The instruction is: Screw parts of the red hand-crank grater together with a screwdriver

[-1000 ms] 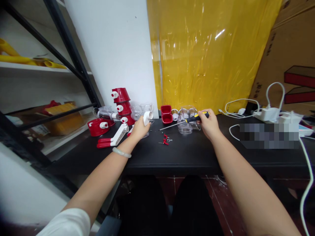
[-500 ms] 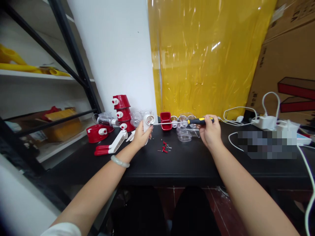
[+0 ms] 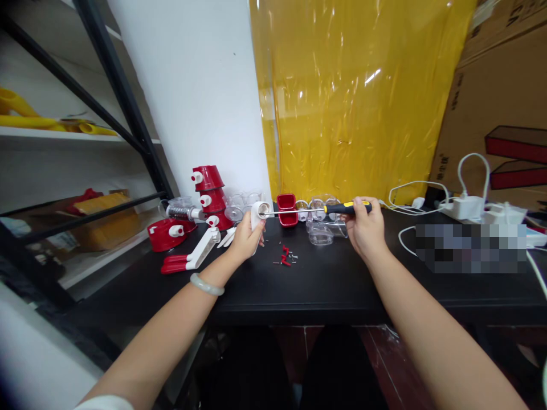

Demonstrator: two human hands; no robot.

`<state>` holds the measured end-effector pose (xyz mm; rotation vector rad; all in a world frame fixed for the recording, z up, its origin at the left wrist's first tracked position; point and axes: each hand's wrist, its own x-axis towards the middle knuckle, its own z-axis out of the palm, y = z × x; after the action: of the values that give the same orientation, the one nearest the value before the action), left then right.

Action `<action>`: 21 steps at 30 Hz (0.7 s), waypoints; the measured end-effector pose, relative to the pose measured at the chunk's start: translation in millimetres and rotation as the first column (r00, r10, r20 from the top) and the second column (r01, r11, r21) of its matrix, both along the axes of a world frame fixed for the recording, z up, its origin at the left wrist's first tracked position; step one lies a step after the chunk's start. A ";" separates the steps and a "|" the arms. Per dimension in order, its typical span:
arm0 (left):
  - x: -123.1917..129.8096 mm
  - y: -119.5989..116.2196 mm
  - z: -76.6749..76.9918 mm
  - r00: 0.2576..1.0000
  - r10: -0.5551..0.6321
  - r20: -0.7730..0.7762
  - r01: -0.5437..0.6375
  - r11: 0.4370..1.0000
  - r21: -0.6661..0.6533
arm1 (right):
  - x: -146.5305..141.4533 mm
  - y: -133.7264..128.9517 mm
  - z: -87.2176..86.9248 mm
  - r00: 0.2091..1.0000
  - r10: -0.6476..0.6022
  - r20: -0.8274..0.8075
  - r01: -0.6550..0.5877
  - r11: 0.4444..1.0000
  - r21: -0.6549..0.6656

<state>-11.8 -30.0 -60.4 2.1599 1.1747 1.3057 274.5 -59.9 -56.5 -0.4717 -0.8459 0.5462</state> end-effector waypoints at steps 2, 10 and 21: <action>0.1 -0.4 0.1 1.000 -0.008 -0.009 0.008 1.000 0.006 | -0.1 0.4 -0.6 1.000 0.001 0.003 -0.001 1.000 0.001; -0.2 1.1 -0.2 0.992 0.078 -0.095 -0.071 0.995 0.074 | -0.9 0.6 -2.2 1.000 -0.014 0.012 0.014 1.000 0.006; -1.0 -0.6 5.1 0.873 0.412 -0.260 -0.381 0.910 0.161 | -0.4 0.2 -12.5 0.964 -0.050 0.261 0.075 0.993 -0.087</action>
<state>-12.8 -30.6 -55.3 2.3256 1.7848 1.2536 274.1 -59.7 -69.0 -0.6660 -1.0531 0.4745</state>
